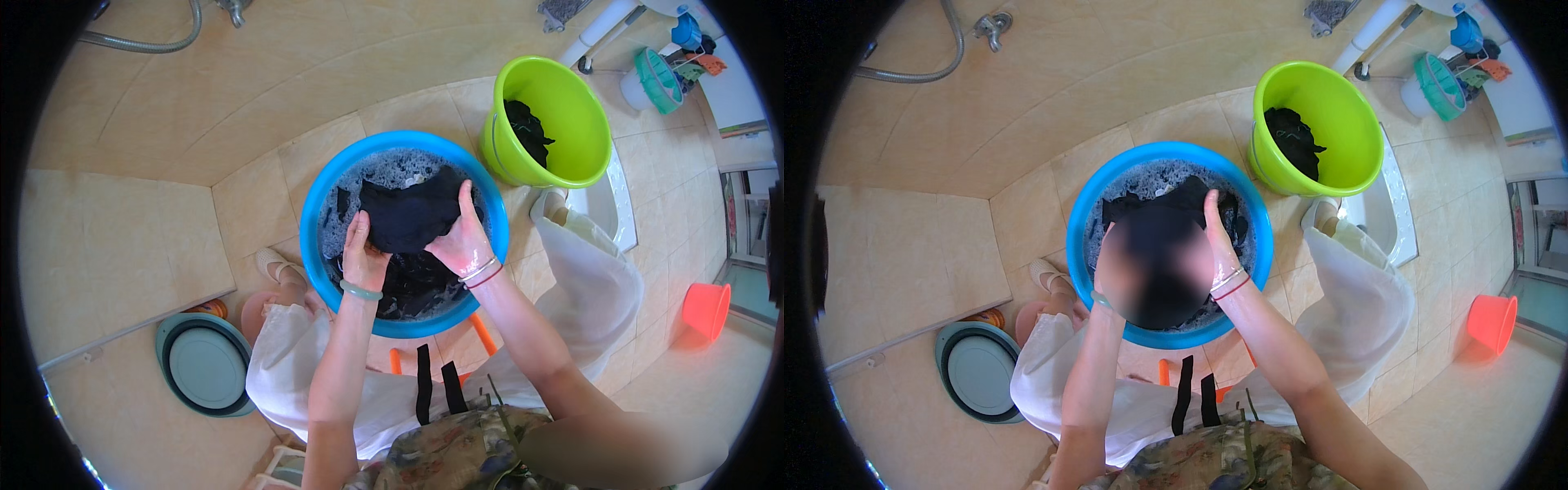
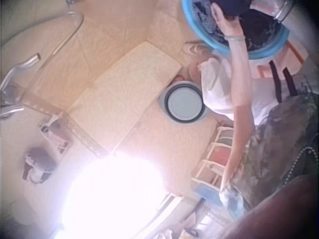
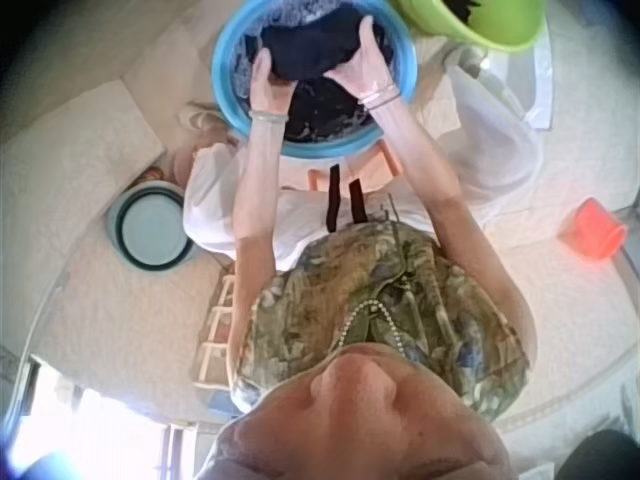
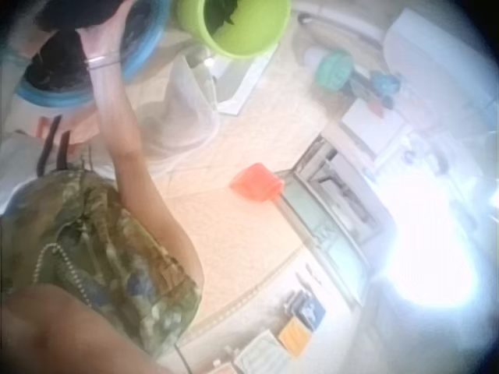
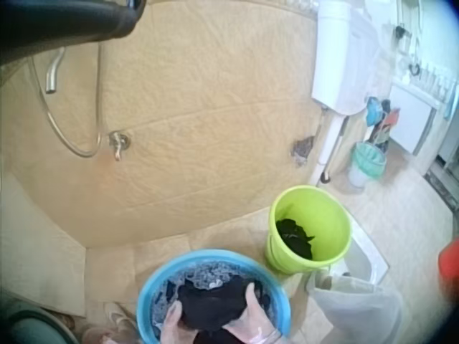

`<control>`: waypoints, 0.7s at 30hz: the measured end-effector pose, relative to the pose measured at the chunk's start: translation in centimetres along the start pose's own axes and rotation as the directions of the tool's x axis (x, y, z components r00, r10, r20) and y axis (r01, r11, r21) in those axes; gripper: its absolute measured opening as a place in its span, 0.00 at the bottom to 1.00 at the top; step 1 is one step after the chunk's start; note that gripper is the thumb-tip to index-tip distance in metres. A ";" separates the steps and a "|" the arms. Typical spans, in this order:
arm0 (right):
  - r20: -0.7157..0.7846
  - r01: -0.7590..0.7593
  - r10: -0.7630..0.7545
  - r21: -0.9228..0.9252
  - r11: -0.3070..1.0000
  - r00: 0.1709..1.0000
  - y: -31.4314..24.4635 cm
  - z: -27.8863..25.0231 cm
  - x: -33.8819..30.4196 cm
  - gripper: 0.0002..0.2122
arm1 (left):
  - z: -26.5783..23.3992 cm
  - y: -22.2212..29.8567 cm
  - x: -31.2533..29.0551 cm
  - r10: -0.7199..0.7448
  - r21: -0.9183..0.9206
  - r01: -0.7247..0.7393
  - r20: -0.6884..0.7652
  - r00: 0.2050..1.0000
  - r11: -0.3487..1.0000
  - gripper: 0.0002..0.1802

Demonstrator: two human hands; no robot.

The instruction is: The person hand washes dark-colored clothes in a blue basin filled with soapy water. They repeatedly submerge, agitate, and wring the garments, then transfer them to a green bucket beside them.

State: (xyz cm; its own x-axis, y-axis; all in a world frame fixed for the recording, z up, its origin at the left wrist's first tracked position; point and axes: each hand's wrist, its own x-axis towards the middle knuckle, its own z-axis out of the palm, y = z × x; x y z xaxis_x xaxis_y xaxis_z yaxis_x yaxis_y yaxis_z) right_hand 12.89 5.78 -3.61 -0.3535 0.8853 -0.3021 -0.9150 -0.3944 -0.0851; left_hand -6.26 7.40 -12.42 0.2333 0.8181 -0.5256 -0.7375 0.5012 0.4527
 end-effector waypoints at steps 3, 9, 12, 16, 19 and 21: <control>-0.141 0.071 -0.110 -0.255 0.964 0.984 -0.1 -0.4 -0.4 0.21 | -0.4 0.8 1.2 0.007 0.039 -0.007 -0.007 1.000 0.999 0.15; -0.354 0.153 -0.261 -0.305 0.940 0.898 -1.0 -0.9 0.3 0.18 | 5.3 1.1 0.8 -0.223 -0.211 0.234 0.073 0.972 0.949 0.20; -0.373 0.244 -0.344 -0.289 0.926 0.862 -3.7 -1.2 0.0 0.21 | 11.1 0.4 0.5 -0.223 -0.156 0.257 0.205 0.953 0.954 0.25; -0.317 0.420 -0.441 -0.134 0.897 0.840 -9.0 -1.1 -0.9 0.21 | 17.1 -0.5 1.2 -0.136 0.168 0.090 0.281 0.950 0.982 0.35; -0.257 0.523 -0.518 -0.054 0.851 0.816 -13.7 -2.4 -1.8 0.24 | 22.2 -3.9 4.1 -0.228 0.329 0.156 0.192 0.955 0.931 0.32; -0.350 0.561 -0.544 -0.062 0.826 0.762 -15.9 -1.5 -2.1 0.27 | 25.1 -5.6 6.3 -0.254 0.452 0.171 0.130 0.959 0.876 0.33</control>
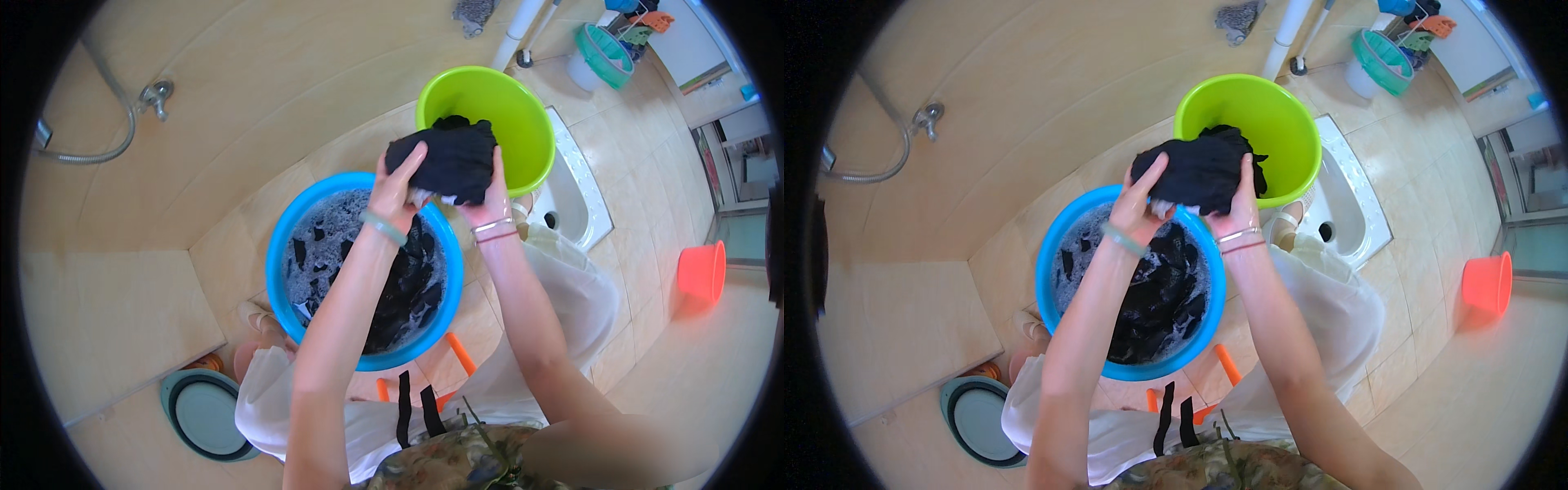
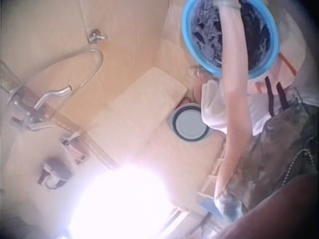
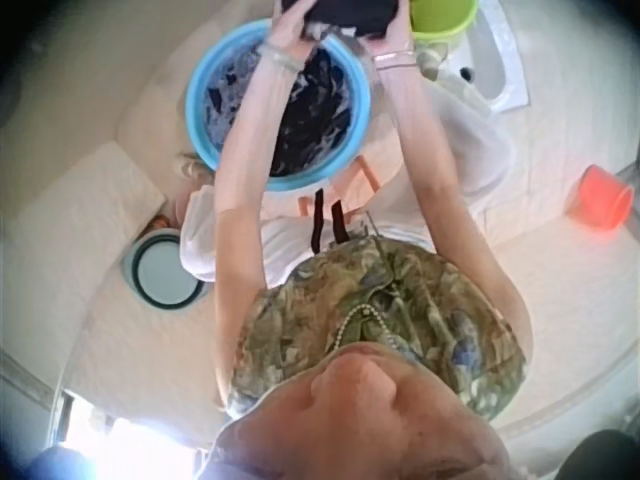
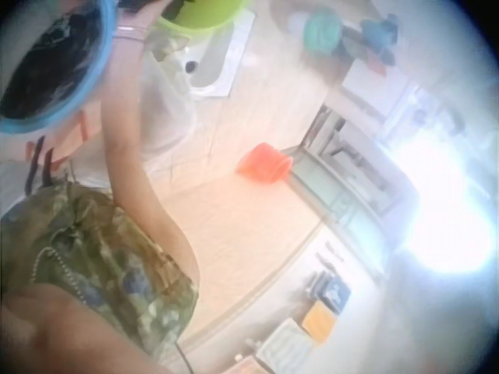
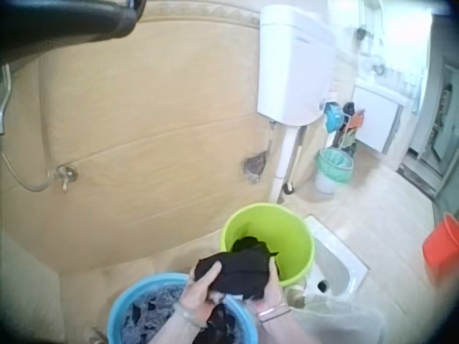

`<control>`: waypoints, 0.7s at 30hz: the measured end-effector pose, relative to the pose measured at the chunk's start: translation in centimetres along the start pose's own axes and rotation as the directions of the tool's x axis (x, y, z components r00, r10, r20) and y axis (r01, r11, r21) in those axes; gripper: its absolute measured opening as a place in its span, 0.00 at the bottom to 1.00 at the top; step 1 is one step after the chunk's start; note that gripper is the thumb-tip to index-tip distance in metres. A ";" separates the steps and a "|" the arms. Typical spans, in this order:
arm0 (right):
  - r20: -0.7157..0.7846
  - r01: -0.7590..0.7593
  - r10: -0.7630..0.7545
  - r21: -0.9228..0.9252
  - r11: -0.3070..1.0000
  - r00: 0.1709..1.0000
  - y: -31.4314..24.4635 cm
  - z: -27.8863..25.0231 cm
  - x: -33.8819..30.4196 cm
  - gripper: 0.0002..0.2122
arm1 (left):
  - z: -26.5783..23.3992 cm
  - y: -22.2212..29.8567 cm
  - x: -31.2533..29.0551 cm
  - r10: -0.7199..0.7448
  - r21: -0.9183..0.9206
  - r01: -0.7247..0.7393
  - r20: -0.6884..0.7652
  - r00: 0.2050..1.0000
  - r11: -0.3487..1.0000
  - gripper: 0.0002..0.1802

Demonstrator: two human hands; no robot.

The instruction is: The person hand washes dark-colored clothes in a blue basin filled with soapy water. They repeatedly submerge, agitate, and wring the garments, then transfer them to a green bucket beside them.

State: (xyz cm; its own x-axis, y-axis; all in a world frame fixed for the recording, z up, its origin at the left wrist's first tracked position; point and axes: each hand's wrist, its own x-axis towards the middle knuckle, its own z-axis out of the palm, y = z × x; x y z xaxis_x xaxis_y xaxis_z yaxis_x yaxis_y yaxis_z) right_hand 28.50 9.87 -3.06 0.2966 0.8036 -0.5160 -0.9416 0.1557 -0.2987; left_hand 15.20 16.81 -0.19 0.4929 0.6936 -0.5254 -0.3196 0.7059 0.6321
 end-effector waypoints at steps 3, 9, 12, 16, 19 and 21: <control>-0.090 0.055 -0.053 0.025 0.998 0.995 -3.6 -2.8 2.9 0.28 | 4.7 -1.8 4.8 0.041 -0.083 -0.039 0.014 0.999 0.996 0.19; -0.075 -0.089 0.130 0.409 0.908 0.989 -7.5 -8.6 7.9 0.18 | 6.6 -5.9 12.5 -0.004 0.079 -0.005 0.111 0.994 0.997 0.35; 0.103 -0.099 0.061 0.413 0.905 0.993 -8.2 -10.6 9.5 0.12 | 7.7 -6.6 12.8 0.006 0.151 -0.045 0.252 0.968 0.988 0.35; 0.061 0.065 -0.091 0.332 0.941 0.994 -7.9 -8.0 9.7 0.11 | 6.7 -6.6 10.0 -0.032 0.132 0.009 0.176 0.984 0.991 0.31; 0.141 0.084 -0.111 0.179 0.980 0.984 -5.3 -6.1 7.7 0.11 | 3.7 -7.1 7.8 0.012 -0.017 -0.009 0.178 0.984 1.000 0.28; 0.111 0.101 -0.101 0.001 0.995 0.989 -3.0 -5.6 6.2 0.15 | 2.3 -7.4 6.2 0.069 -0.049 -0.066 0.051 0.996 0.997 0.25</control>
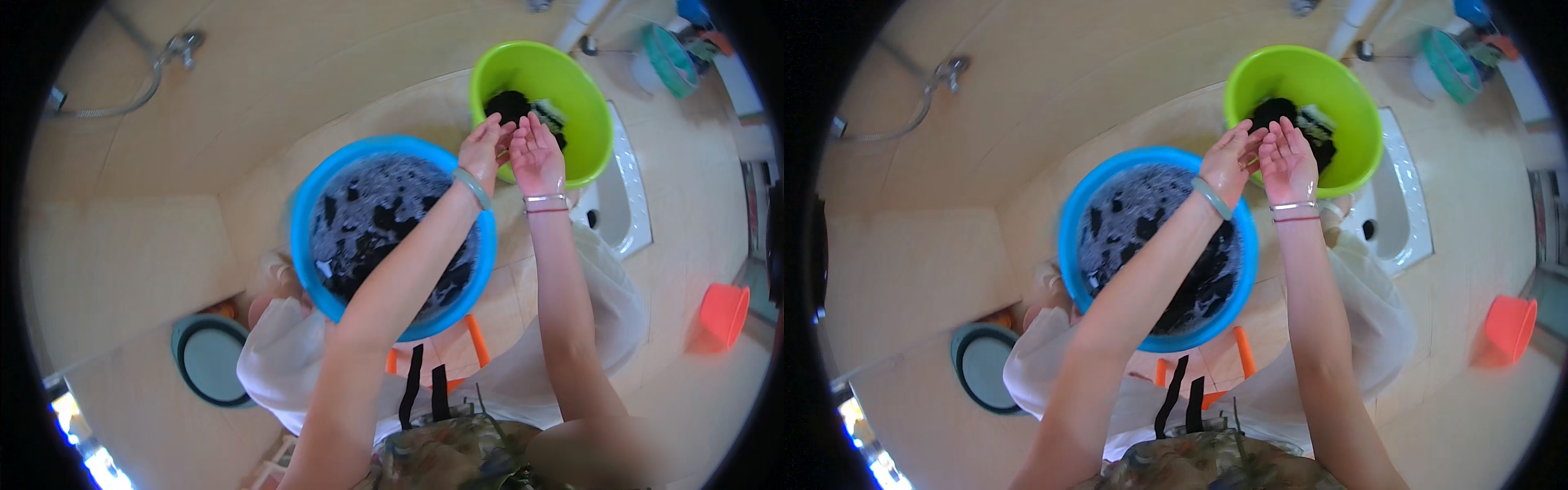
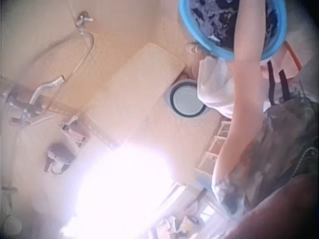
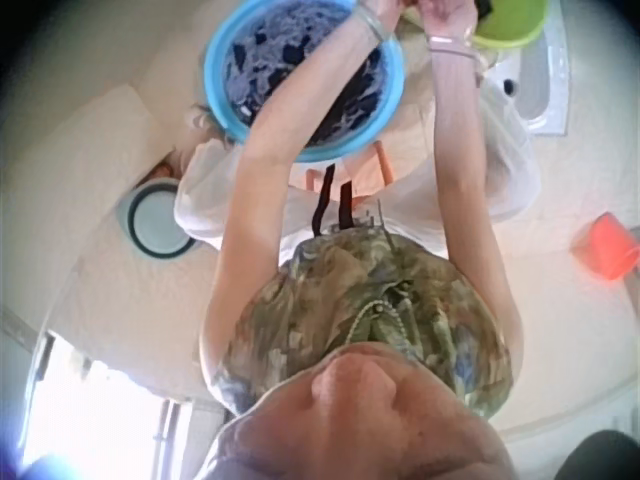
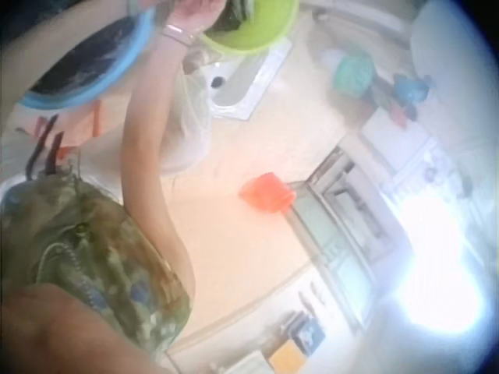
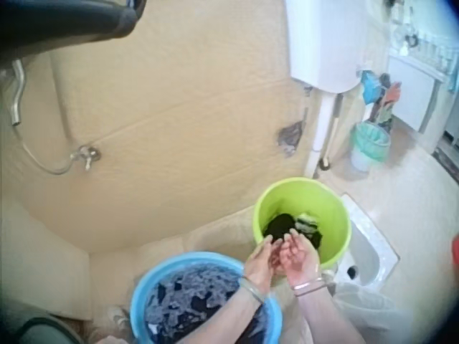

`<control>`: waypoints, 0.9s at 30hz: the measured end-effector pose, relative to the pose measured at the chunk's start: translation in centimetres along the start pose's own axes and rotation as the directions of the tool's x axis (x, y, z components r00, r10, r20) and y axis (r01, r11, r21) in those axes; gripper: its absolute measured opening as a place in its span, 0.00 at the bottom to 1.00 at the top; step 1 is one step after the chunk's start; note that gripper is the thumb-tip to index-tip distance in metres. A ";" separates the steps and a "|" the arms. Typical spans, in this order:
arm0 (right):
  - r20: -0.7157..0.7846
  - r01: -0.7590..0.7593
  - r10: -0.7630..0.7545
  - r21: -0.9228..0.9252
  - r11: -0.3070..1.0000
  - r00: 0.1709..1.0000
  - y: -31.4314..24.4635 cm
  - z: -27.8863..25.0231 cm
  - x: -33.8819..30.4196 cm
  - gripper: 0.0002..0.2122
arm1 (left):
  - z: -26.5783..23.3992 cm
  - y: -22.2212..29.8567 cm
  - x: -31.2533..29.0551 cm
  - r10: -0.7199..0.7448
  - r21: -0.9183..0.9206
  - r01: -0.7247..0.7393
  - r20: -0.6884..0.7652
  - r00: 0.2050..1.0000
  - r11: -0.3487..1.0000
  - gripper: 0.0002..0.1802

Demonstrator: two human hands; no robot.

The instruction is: The person hand washes dark-colored clothes in a blue basin filled with soapy water. They repeatedly submerge, agitate, and wring the garments, then transfer them to a green bucket beside them.

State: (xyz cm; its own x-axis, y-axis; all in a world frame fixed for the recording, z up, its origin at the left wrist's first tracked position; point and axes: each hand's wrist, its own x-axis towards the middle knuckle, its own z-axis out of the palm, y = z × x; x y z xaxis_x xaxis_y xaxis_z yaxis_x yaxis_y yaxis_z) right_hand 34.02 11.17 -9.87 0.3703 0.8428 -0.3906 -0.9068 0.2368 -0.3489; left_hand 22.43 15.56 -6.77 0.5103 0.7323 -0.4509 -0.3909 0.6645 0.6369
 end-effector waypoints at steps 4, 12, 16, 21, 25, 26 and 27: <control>-0.032 -0.126 0.122 -0.158 0.979 0.992 8.7 2.9 -4.2 0.22 | -7.6 -0.3 -2.9 0.023 -0.159 -0.041 -0.116 0.993 0.986 0.24; -0.115 -0.323 0.313 -0.544 0.774 0.943 19.7 -2.2 -6.0 0.22 | -21.5 -1.1 -8.5 0.003 -0.064 -0.028 -0.373 0.928 0.998 0.30; 0.240 0.253 0.117 -0.960 -0.118 0.964 23.1 -7.4 -4.1 0.25 | -26.3 -2.3 -8.5 0.183 0.372 0.027 -0.517 0.837 0.928 0.30; 0.166 0.367 0.336 -0.585 -0.723 0.927 25.7 -9.3 -4.2 0.32 | -32.1 -4.2 -8.0 0.251 0.868 0.313 -0.426 0.869 0.386 0.35; -0.142 0.259 0.382 -0.520 -0.814 0.913 26.3 -9.2 -3.0 0.31 | -33.1 -5.8 -8.0 0.244 0.937 0.321 -0.345 0.906 0.134 0.42; -0.260 0.214 0.382 -0.502 -0.838 0.887 26.7 -8.6 -2.8 0.30 | -33.9 -6.2 -8.0 0.152 0.922 0.377 -0.387 0.910 0.089 0.42; -0.135 0.262 0.400 -0.563 -0.784 0.907 27.1 -10.7 -2.3 0.26 | -34.7 -6.5 -8.1 0.059 0.903 0.427 -0.429 0.901 0.039 0.43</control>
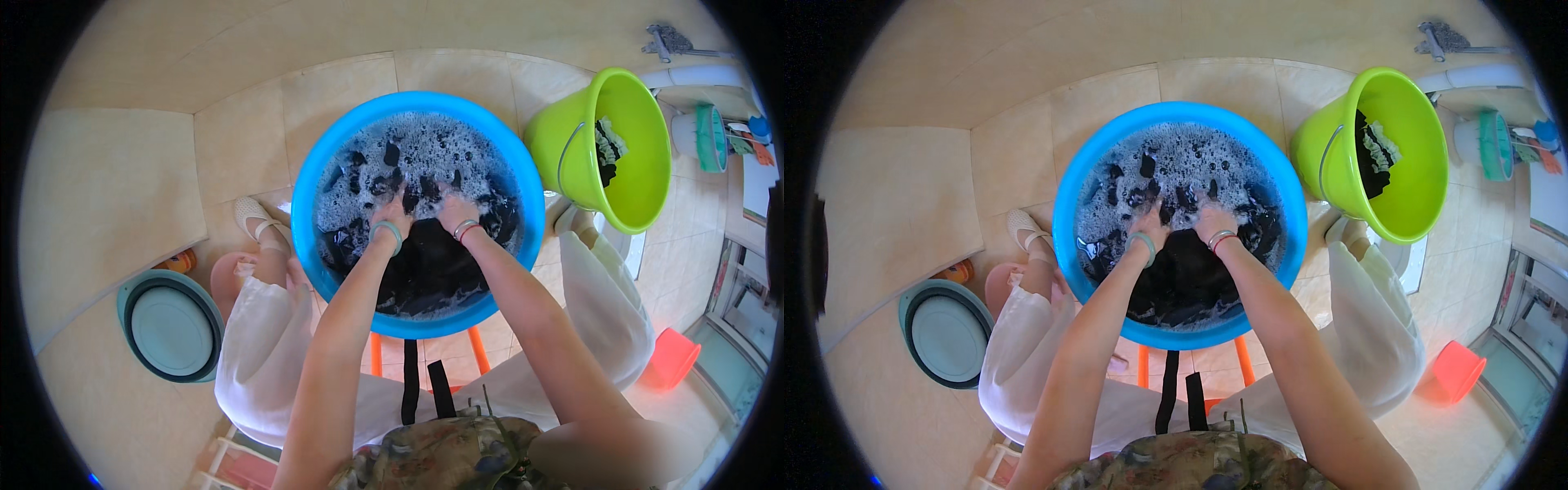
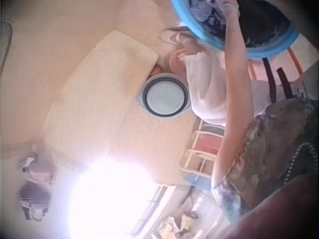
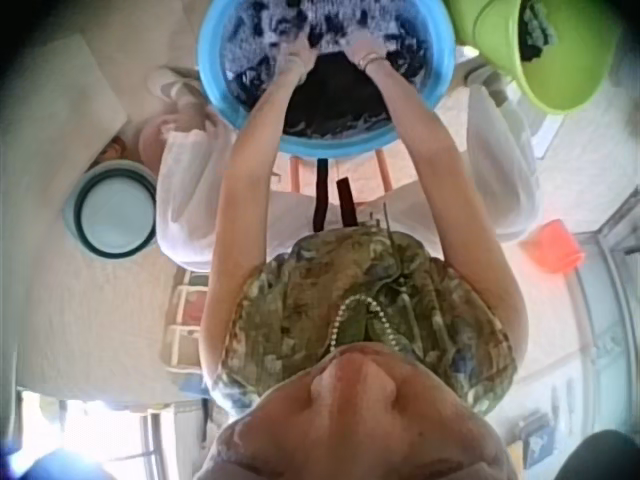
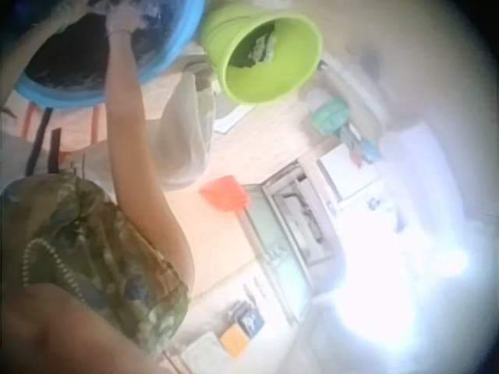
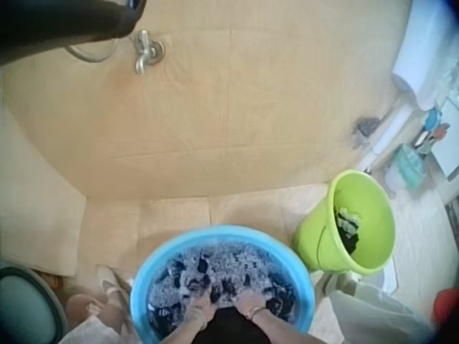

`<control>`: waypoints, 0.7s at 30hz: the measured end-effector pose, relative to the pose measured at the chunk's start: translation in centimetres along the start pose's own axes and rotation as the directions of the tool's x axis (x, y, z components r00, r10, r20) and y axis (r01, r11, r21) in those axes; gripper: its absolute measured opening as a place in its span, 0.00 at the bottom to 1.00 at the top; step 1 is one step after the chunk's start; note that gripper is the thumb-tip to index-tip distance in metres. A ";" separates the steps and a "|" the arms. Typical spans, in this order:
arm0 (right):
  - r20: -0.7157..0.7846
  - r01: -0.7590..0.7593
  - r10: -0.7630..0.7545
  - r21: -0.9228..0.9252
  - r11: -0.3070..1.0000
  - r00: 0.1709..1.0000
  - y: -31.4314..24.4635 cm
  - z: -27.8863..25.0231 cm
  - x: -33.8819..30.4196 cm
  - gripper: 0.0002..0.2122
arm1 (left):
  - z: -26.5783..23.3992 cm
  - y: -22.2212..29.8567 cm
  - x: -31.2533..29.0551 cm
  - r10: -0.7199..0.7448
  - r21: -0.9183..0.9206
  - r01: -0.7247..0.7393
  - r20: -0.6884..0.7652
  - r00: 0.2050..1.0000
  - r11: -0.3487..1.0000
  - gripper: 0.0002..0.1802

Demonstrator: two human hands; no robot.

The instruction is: The person hand washes dark-colored clothes in a blue basin filled with soapy water. They repeatedly submerge, agitate, and wring the garments, then transfer them to a green bucket beside them.

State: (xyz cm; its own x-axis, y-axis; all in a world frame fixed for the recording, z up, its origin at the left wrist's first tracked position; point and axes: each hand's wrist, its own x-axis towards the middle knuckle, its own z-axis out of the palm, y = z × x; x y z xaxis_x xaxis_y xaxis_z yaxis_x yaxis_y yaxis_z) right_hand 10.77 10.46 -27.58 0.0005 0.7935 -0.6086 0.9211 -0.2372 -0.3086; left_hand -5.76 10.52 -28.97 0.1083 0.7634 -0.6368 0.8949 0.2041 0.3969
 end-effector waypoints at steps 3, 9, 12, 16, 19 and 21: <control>0.146 -0.201 0.186 0.096 0.975 0.972 3.3 0.1 1.5 0.22 | -0.8 2.7 -0.1 -0.030 -0.094 0.045 0.156 0.987 0.995 0.38; -0.085 0.060 0.070 0.953 0.297 0.994 1.0 -2.4 -4.0 0.17 | 1.6 -2.3 -0.7 0.005 -0.727 -0.025 -0.030 1.000 0.686 0.37; -0.049 0.044 0.163 0.999 0.031 0.986 0.4 -6.5 -7.7 0.14 | 1.7 -0.9 -1.9 -0.038 -0.859 -0.096 -0.133 0.990 0.503 0.31; -0.068 0.098 0.193 0.984 -0.150 0.979 -2.8 -11.4 -13.5 0.11 | 1.7 -0.6 -3.1 -0.020 -0.809 -0.081 -0.114 0.993 0.582 0.31; -0.106 0.142 0.151 0.957 -0.252 0.983 -4.9 -13.8 -17.6 0.10 | 1.5 -1.0 -3.7 -0.033 -0.842 -0.092 -0.129 0.991 0.532 0.34; -0.120 0.154 0.131 0.943 -0.296 0.984 -5.4 -14.7 -19.8 0.11 | 0.8 -0.8 -3.8 -0.063 -0.811 -0.018 -0.067 0.996 0.584 0.38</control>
State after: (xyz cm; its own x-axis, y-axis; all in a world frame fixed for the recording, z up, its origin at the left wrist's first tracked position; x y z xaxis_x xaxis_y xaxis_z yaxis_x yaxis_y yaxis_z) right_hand 11.54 4.24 -3.12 0.1678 0.8169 -0.5519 -0.6398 -0.3357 -0.6914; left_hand -6.56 6.95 -27.35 0.0226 0.7883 -0.6149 0.1697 0.6031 0.7794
